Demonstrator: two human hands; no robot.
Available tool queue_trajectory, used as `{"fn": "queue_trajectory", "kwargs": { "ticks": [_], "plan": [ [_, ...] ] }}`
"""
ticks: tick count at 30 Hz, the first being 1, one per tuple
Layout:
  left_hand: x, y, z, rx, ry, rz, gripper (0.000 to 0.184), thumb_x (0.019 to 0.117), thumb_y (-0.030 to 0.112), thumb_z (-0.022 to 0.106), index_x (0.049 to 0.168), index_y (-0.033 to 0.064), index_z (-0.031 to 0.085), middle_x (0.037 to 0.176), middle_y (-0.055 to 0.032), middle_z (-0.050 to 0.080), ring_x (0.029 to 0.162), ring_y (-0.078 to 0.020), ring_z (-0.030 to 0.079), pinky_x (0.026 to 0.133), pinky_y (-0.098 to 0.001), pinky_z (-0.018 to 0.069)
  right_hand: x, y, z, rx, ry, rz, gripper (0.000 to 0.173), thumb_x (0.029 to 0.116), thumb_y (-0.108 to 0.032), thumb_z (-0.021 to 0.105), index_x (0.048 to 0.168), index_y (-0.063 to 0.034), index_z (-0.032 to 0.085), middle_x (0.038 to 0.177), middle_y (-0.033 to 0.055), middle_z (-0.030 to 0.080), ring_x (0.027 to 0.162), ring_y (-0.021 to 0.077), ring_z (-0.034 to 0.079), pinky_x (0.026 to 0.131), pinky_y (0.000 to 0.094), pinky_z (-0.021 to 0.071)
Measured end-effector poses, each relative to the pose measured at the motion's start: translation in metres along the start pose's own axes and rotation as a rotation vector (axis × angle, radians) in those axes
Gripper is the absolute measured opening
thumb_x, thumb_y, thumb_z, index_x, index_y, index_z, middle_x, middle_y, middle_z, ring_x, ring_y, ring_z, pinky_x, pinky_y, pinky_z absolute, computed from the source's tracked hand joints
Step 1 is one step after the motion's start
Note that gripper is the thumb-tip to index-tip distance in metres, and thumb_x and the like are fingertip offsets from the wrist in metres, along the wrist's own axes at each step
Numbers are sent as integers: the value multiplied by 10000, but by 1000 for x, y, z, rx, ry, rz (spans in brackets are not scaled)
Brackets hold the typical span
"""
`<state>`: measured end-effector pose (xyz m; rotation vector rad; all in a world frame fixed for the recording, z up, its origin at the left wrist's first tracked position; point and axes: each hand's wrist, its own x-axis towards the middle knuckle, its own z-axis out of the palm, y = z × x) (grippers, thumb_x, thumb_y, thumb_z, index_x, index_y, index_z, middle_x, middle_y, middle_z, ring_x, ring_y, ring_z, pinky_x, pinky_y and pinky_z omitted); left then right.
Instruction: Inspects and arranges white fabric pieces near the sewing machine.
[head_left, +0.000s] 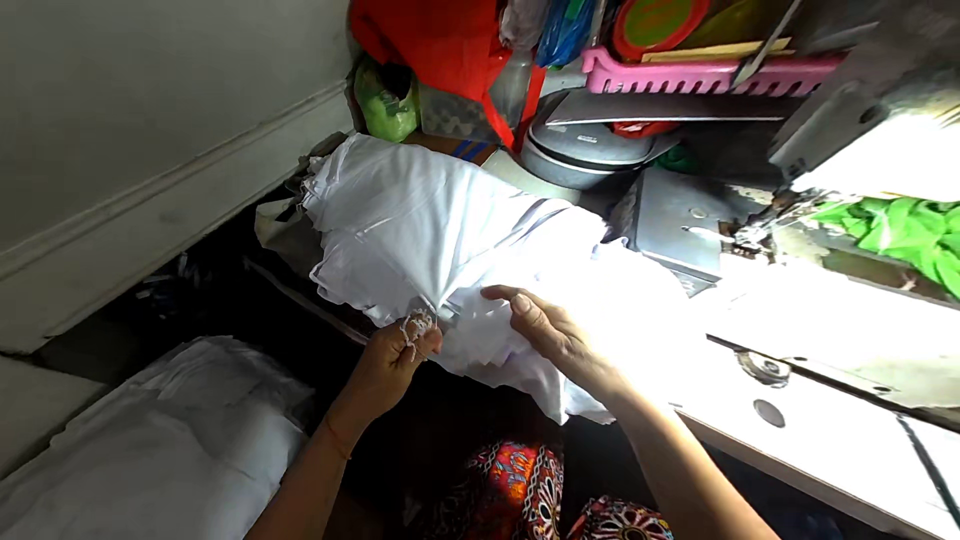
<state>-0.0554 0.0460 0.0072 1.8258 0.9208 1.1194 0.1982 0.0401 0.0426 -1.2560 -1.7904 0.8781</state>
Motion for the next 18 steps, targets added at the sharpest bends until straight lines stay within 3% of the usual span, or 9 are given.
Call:
{"fn": "queue_trajectory", "kwargs": {
  "ticks": [1, 2, 4, 6, 11, 14, 18],
  "plan": [
    [0, 0, 2, -15, 17, -5, 240, 1044, 248, 556, 881, 129, 687, 794, 93, 611, 727, 45, 557, 686, -134, 478, -1, 1, -1, -68, 10, -12, 463, 1090, -458, 363, 1295, -174, 666, 986, -92, 681, 796, -29, 597, 724, 199, 504],
    [0, 1, 4, -36, 24, -11, 239, 1048, 234, 545, 888, 131, 689, 786, 90, 611, 707, 37, 553, 666, -137, 474, -3, 0, 1, -164, 31, -57, 451, 1089, -433, 383, 1267, -137, 674, 1055, -46, 700, 889, 20, 647, 801, 267, 546],
    [-1, 2, 8, -77, 24, -19, 241, 1056, 225, 533, 915, 127, 702, 780, 89, 613, 682, 31, 546, 647, -137, 470, -6, -2, 15, -359, 124, -201, 329, 1032, -347, 523, 1130, -84, 695, 933, 13, 673, 758, 93, 651, 666, 315, 571],
    [-3, 3, 14, -85, 33, -20, 243, 1053, 201, 535, 908, 110, 706, 751, 92, 603, 658, 37, 534, 631, -130, 458, -7, -11, 28, -508, 183, -304, 261, 967, -317, 616, 1054, -91, 713, 860, 19, 668, 700, 138, 662, 606, 339, 572],
    [-5, 4, 17, -103, 42, -42, 218, 1025, 129, 567, 846, 101, 689, 707, 101, 589, 630, 59, 520, 612, -112, 446, 12, -19, 51, -704, 198, -486, 197, 998, -227, 559, 1008, -109, 716, 765, 27, 620, 626, 191, 626, 513, 338, 499],
    [-8, 1, 8, -78, 13, -49, 237, 1039, 171, 556, 861, 102, 696, 721, 97, 589, 630, 53, 503, 599, -116, 427, 18, -11, 53, -634, 180, -442, 224, 1020, -231, 550, 1005, -97, 728, 764, 27, 642, 602, 177, 641, 487, 344, 509],
    [-17, -7, 1, -111, 29, -104, 260, 1052, 222, 541, 864, 133, 696, 733, 113, 598, 634, 55, 510, 604, -119, 433, 10, -1, 44, -597, 155, -397, 234, 997, -277, 583, 1027, -101, 734, 848, 25, 697, 654, 181, 672, 540, 373, 540]
  ]
}}
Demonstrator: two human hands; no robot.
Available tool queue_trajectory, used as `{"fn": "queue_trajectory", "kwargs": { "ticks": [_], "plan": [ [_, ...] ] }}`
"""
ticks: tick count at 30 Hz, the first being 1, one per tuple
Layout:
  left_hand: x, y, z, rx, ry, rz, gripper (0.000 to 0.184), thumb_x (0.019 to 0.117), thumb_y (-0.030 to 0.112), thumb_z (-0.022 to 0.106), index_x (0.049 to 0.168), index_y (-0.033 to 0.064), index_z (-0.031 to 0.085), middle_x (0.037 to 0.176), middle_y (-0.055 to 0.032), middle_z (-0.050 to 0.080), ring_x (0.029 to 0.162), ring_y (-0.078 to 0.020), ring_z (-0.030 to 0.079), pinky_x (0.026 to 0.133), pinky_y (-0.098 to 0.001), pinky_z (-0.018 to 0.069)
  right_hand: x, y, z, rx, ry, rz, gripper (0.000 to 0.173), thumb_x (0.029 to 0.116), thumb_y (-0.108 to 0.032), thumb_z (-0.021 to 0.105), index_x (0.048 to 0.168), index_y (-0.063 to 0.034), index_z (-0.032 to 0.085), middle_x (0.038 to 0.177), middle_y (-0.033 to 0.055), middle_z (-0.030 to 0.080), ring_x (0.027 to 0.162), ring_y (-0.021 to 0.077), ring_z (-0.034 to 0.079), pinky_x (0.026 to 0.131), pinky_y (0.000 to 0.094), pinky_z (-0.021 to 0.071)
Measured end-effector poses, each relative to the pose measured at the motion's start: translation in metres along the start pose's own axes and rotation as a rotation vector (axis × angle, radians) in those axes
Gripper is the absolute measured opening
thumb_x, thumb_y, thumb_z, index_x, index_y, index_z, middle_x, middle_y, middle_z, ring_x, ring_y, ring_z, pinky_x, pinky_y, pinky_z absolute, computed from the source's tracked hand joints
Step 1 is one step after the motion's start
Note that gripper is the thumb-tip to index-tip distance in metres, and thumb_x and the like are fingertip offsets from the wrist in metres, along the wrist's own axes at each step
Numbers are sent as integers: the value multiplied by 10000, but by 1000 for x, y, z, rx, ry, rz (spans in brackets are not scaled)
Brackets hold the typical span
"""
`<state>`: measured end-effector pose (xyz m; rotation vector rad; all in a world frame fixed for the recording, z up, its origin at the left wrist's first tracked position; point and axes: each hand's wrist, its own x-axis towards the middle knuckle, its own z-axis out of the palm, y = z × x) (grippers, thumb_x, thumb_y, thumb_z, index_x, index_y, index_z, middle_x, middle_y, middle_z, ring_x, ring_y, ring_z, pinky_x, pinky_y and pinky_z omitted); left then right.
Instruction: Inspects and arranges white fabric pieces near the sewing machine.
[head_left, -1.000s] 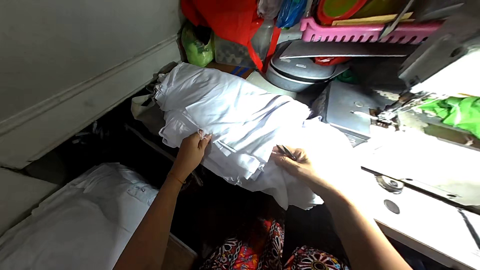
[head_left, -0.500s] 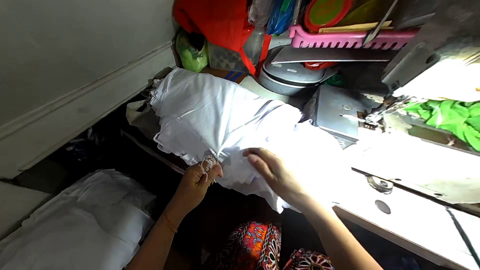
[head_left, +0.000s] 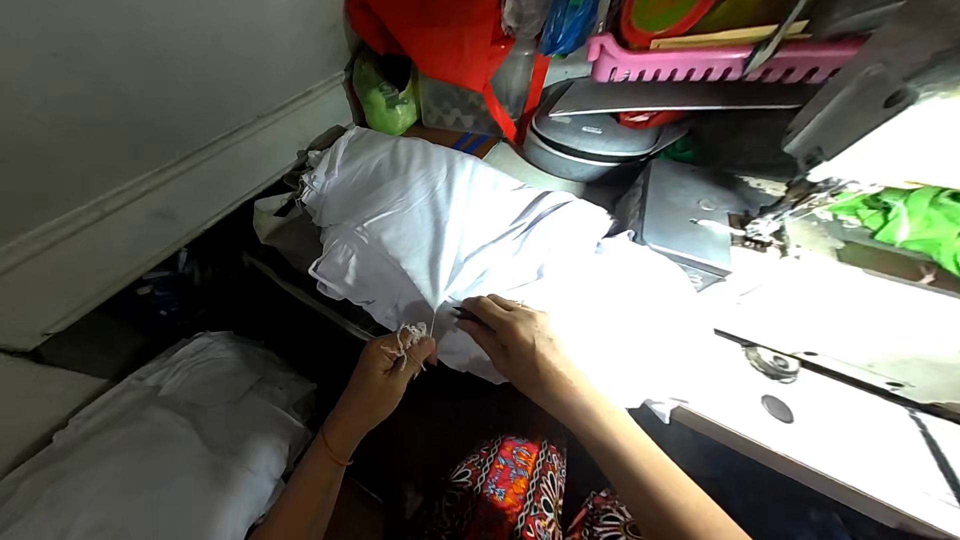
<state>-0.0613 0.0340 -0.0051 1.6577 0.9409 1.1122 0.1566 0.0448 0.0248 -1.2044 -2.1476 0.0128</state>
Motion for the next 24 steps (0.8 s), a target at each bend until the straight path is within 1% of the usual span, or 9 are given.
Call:
{"fn": "queue_trajectory", "kwargs": {
  "ticks": [3, 7, 11, 14, 15, 17, 19, 20, 24],
  "plan": [
    [1, 1, 6, 3, -11, -7, 260, 1048, 202, 539, 851, 125, 691, 713, 108, 580, 620, 47, 502, 592, -127, 427, 1, -6, 0, -71, -10, -51, 241, 1007, -296, 576, 1037, -106, 721, 836, 27, 672, 666, 185, 663, 541, 359, 533],
    [6, 3, 17, 21, -52, 5, 227, 1017, 116, 552, 846, 81, 696, 727, 84, 613, 647, 44, 542, 626, -134, 466, 12, -14, 5, -95, -21, -107, 135, 966, -132, 570, 970, -96, 700, 750, 36, 607, 571, 181, 612, 455, 329, 477],
    [-6, -7, 11, 67, -212, -85, 244, 1034, 169, 545, 900, 38, 700, 763, 85, 624, 662, 72, 526, 643, -121, 460, 2, -3, -10, 162, -49, 108, 228, 1005, -274, 606, 1055, -80, 716, 871, 35, 701, 677, 155, 675, 578, 360, 567],
    [-23, -30, 0, 217, -403, -358, 257, 1028, 163, 514, 933, -8, 680, 773, -9, 611, 666, -36, 542, 662, -235, 480, -23, 24, -36, 439, -103, 294, 295, 964, -386, 659, 1103, -131, 707, 881, -59, 668, 714, 9, 611, 643, 201, 540],
    [-29, -41, -1, 306, -482, -442, 261, 1028, 155, 507, 972, -34, 678, 816, -79, 632, 711, -120, 584, 708, -313, 507, -33, 33, -43, 526, -90, 357, 283, 942, -399, 674, 1083, -155, 701, 823, -86, 633, 660, -14, 560, 591, 166, 487],
    [-36, -66, -1, 526, -634, -590, 309, 1045, 186, 537, 1175, -64, 664, 1076, -242, 681, 1013, -335, 664, 950, -499, 506, -52, 45, -58, 676, -32, 501, 201, 929, -323, 680, 1075, -188, 705, 808, -103, 654, 630, -30, 561, 554, 133, 469],
    [-37, -86, 0, 779, -764, -746, 484, 1037, 272, 591, 1417, -24, 540, 1393, -285, 560, 1344, -427, 508, 1156, -570, 359, -65, 54, -66, 857, 62, 655, 127, 966, -264, 639, 1057, -209, 710, 769, -85, 634, 544, -23, 494, 481, 120, 407],
    [-36, -91, 2, 883, -798, -814, 534, 1026, 298, 612, 1437, -29, 514, 1449, -289, 508, 1390, -451, 449, 1159, -595, 340, -69, 58, -66, 944, 116, 710, 118, 986, -263, 622, 1045, -211, 711, 713, -88, 584, 484, -33, 424, 435, 107, 361],
    [-20, -79, 4, 1165, -836, -883, 383, 1038, 302, 559, 1169, -39, 672, 1284, -255, 639, 1247, -434, 583, 1013, -615, 449, -76, 67, -65, 1150, 247, 829, 183, 1035, -227, 519, 988, -171, 686, 568, -95, 428, 408, -41, 302, 397, 112, 290]
  ]
}}
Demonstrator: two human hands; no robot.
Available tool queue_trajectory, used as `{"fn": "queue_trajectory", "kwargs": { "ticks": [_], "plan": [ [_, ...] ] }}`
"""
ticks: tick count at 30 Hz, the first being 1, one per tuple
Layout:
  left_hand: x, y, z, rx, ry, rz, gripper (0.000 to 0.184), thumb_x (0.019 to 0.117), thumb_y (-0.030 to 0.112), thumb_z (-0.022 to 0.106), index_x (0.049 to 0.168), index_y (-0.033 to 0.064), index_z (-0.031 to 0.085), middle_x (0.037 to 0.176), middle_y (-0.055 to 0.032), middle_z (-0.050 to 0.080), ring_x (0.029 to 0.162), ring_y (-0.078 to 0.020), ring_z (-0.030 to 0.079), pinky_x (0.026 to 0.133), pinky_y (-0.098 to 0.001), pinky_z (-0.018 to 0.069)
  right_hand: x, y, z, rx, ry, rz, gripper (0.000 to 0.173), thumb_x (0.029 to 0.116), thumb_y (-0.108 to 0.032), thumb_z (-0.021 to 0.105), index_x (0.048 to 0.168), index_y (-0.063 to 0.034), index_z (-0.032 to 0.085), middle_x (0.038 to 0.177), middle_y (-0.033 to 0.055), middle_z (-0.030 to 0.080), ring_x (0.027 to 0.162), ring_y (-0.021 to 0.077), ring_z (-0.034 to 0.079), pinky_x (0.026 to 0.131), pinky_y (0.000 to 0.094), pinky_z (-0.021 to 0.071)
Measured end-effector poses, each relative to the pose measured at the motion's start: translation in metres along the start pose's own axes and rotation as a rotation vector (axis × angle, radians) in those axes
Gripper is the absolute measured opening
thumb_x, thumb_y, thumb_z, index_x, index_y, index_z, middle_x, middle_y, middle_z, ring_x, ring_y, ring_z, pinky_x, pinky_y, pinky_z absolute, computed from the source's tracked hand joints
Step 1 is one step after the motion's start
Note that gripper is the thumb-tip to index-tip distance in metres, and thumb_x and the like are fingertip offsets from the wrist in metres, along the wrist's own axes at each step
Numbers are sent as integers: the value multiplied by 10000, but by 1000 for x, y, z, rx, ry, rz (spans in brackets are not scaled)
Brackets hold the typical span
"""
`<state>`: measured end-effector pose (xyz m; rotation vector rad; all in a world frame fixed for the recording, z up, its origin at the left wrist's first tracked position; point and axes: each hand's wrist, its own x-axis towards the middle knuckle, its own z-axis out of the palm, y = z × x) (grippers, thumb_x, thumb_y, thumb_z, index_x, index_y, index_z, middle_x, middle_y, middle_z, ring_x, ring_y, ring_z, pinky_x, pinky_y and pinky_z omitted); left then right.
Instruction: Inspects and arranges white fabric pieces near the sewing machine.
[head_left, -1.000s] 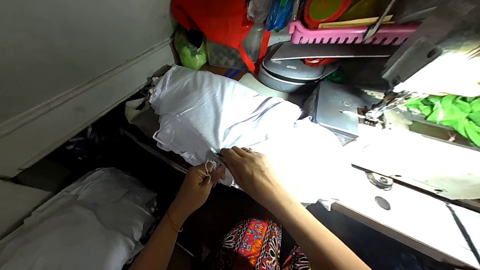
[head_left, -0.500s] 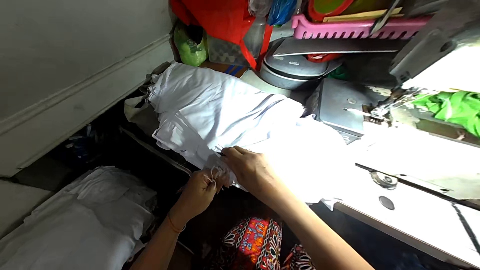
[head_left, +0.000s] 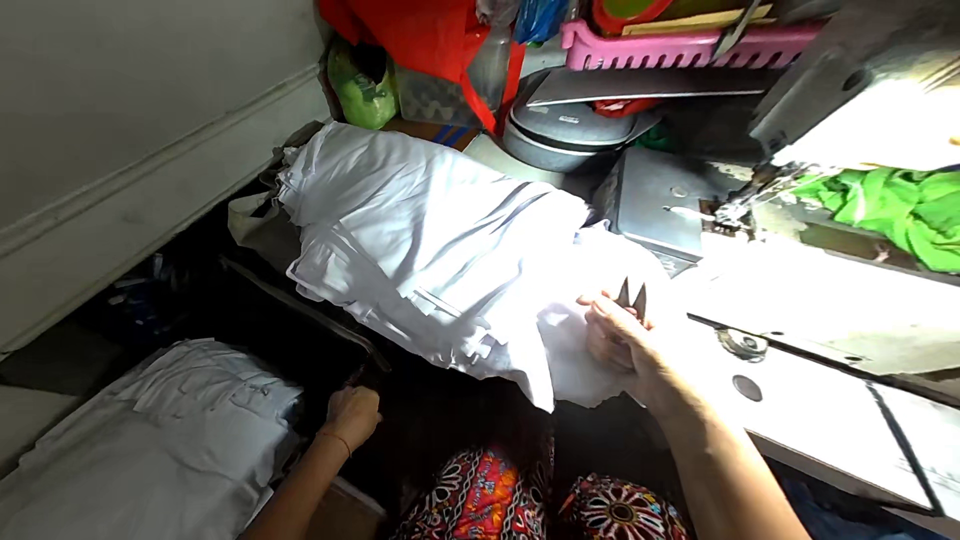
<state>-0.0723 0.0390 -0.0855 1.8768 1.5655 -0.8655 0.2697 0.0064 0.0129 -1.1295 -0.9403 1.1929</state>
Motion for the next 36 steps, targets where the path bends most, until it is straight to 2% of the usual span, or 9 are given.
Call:
{"fn": "queue_trajectory", "kwargs": {
  "ticks": [5, 8, 11, 13, 16, 19, 24, 32, 36],
  "plan": [
    [-51, -5, -45, -127, 197, 343, 326, 1038, 156, 505, 1319, 137, 670, 1258, -162, 672, 1147, -359, 644, 982, -575, 480, 1, 2, -4, 124, -40, 0, 239, 1046, -324, 499, 969, -165, 660, 585, -78, 474, 392, -39, 340, 389, 105, 337],
    [-75, 10, -59, -322, 760, 741, 252, 1001, 309, 626, 1142, 117, 708, 1006, -81, 681, 818, -208, 667, 726, -404, 573, -1, 2, -4, 170, -28, -36, 256, 1059, -346, 493, 1000, -161, 660, 622, -64, 517, 398, -23, 391, 393, 113, 388],
    [-66, 40, -84, -151, 1220, 818, 504, 867, 382, 766, 1314, 174, 663, 1299, -98, 623, 1171, -293, 599, 949, -477, 512, -1, 3, -3, 169, -21, -47, 260, 1060, -351, 496, 1006, -158, 663, 616, -69, 511, 400, -24, 398, 397, 113, 394],
    [-48, 52, -101, -57, 1198, 856, 684, 785, 266, 847, 1420, 191, 605, 1499, -138, 521, 1381, -379, 479, 1104, -562, 412, -2, 3, -3, 150, -13, -36, 248, 1031, -364, 547, 978, -160, 678, 613, -64, 517, 399, -18, 396, 395, 118, 387],
    [-39, 56, -127, -311, 1109, 913, 403, 820, -10, 746, 1219, 45, 728, 1249, -132, 700, 1157, -298, 658, 987, -502, 514, -4, 4, -5, 139, -15, -24, 231, 1021, -370, 573, 965, -170, 675, 613, -73, 518, 401, -26, 389, 396, 120, 381],
    [-36, 46, -160, -761, 963, 779, 230, 1004, 144, 633, 1122, -45, 688, 956, -146, 725, 886, -197, 700, 845, -416, 565, -5, 6, -4, 145, -3, -17, 235, 1045, -334, 527, 966, -172, 678, 613, -75, 521, 403, -29, 390, 400, 116, 381],
    [-23, 37, -183, -1451, 624, 659, 338, 1092, 340, 461, 1164, 47, 615, 925, -47, 698, 830, -102, 699, 774, -322, 605, -3, 7, -3, 78, -4, -27, 252, 1045, -333, 503, 980, -166, 681, 621, -70, 512, 416, -22, 368, 409, 124, 356],
    [-26, 22, -176, -1544, 442, 769, 351, 1124, 315, 334, 1122, 114, 622, 894, 6, 710, 813, -73, 705, 740, -279, 610, 0, 3, 3, -92, -41, -65, 260, 1066, -258, 474, 1029, -157, 712, 611, -62, 496, 430, -18, 363, 418, 129, 339],
    [-28, 11, -166, -1331, 378, 874, 294, 1088, 189, 368, 1072, 127, 655, 879, 75, 700, 796, -1, 661, 738, -219, 566, -2, 2, 7, -198, -30, -87, 256, 1067, -250, 482, 1074, -159, 721, 659, -78, 536, 467, -25, 399, 442, 118, 357]
  ]
}}
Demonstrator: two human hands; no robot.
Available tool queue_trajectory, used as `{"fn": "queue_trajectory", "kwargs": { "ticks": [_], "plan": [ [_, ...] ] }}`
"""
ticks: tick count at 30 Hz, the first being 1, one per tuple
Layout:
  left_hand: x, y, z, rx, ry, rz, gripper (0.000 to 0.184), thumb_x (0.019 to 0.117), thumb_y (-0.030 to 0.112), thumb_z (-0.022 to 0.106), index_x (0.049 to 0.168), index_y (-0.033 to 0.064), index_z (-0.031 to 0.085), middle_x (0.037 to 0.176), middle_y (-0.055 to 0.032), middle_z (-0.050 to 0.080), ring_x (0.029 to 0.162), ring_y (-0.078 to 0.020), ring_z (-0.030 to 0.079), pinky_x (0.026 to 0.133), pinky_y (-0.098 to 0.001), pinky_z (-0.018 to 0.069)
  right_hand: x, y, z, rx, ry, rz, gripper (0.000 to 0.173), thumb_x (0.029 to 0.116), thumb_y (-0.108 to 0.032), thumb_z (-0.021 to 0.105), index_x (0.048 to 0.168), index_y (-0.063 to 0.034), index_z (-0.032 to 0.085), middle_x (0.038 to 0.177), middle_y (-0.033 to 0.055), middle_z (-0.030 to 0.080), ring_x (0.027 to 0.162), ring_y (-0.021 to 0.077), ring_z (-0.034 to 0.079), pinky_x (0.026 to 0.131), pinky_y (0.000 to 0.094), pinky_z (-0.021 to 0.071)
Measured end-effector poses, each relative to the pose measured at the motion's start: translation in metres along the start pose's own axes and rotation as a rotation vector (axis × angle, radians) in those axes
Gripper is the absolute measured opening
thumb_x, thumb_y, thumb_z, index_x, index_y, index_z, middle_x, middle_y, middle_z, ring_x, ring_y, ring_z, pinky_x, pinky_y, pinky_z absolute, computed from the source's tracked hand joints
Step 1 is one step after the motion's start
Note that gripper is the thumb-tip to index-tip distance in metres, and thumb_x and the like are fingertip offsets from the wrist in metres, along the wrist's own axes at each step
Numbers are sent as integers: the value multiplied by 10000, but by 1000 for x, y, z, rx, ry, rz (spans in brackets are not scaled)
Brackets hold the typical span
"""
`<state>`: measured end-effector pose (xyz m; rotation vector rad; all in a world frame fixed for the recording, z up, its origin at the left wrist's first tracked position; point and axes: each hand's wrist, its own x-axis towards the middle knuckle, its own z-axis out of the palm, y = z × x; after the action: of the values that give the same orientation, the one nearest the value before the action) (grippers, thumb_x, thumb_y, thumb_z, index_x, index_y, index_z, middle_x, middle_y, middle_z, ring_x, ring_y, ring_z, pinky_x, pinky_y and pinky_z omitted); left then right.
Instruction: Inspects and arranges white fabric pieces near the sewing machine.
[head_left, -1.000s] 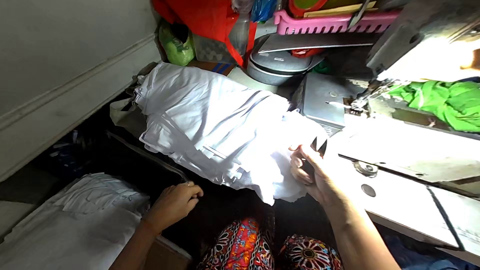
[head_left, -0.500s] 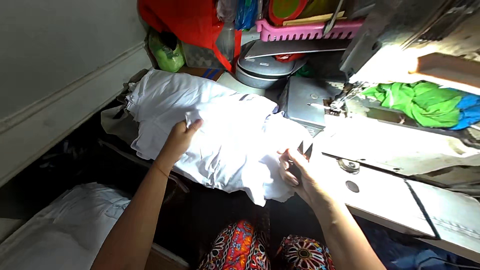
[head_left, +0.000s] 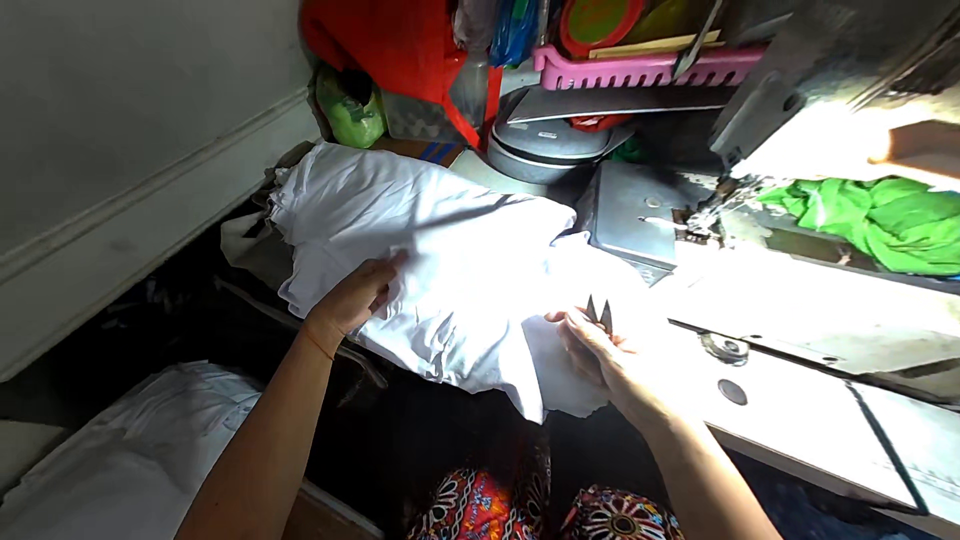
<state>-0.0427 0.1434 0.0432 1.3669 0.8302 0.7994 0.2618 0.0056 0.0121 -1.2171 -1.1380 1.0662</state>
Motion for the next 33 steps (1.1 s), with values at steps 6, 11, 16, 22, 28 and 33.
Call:
{"fn": "queue_trajectory", "kwargs": {
  "ticks": [6, 11, 16, 22, 28, 33],
  "plan": [
    [14, 12, 7, 214, 14, 76, 308, 1080, 269, 502, 973, 44, 684, 821, -4, 678, 733, -56, 650, 690, -269, 564, -1, 2, -2, 11, 6, -2, 272, 1063, -240, 469, 1056, -148, 725, 638, -76, 521, 457, -19, 393, 438, 120, 354],
    [29, 23, 3, 101, 211, 110, 214, 1066, 224, 542, 1112, 49, 656, 958, -15, 692, 853, -72, 676, 790, -296, 587, -2, 4, -4, 24, 5, -3, 274, 1072, -269, 469, 1054, -156, 718, 622, -74, 508, 450, -17, 387, 435, 130, 356],
    [21, 17, 5, 511, 151, 414, 164, 1028, 45, 496, 1137, -19, 600, 959, -73, 647, 838, -108, 617, 782, -311, 527, -2, 6, -5, 56, -1, -13, 267, 1070, -274, 475, 1034, -170, 718, 600, -79, 498, 435, -24, 375, 427, 129, 350],
    [-19, -13, 36, 930, -131, 588, 281, 882, 120, 649, 1135, 148, 768, 1210, -83, 676, 1166, -244, 599, 980, -445, 493, -4, 5, -4, 7, 0, -30, 260, 1072, -293, 485, 1057, -178, 718, 622, -81, 506, 443, -26, 374, 426, 119, 342],
    [-17, -16, 42, 962, -22, 623, 204, 888, 63, 699, 1077, 101, 765, 1054, -103, 692, 1014, -268, 650, 880, -448, 541, -4, 4, -3, -23, -5, -40, 268, 1071, -286, 472, 1074, -180, 718, 621, -89, 509, 448, -28, 383, 430, 118, 347],
    [2, -7, 29, 684, 49, 419, 129, 985, 105, 634, 1032, 27, 724, 854, -39, 702, 751, -66, 635, 724, -266, 531, -5, 6, -5, -3, 0, -43, 277, 1077, -295, 457, 1050, -188, 711, 617, -90, 496, 449, -33, 376, 435, 118, 347]
  ]
}}
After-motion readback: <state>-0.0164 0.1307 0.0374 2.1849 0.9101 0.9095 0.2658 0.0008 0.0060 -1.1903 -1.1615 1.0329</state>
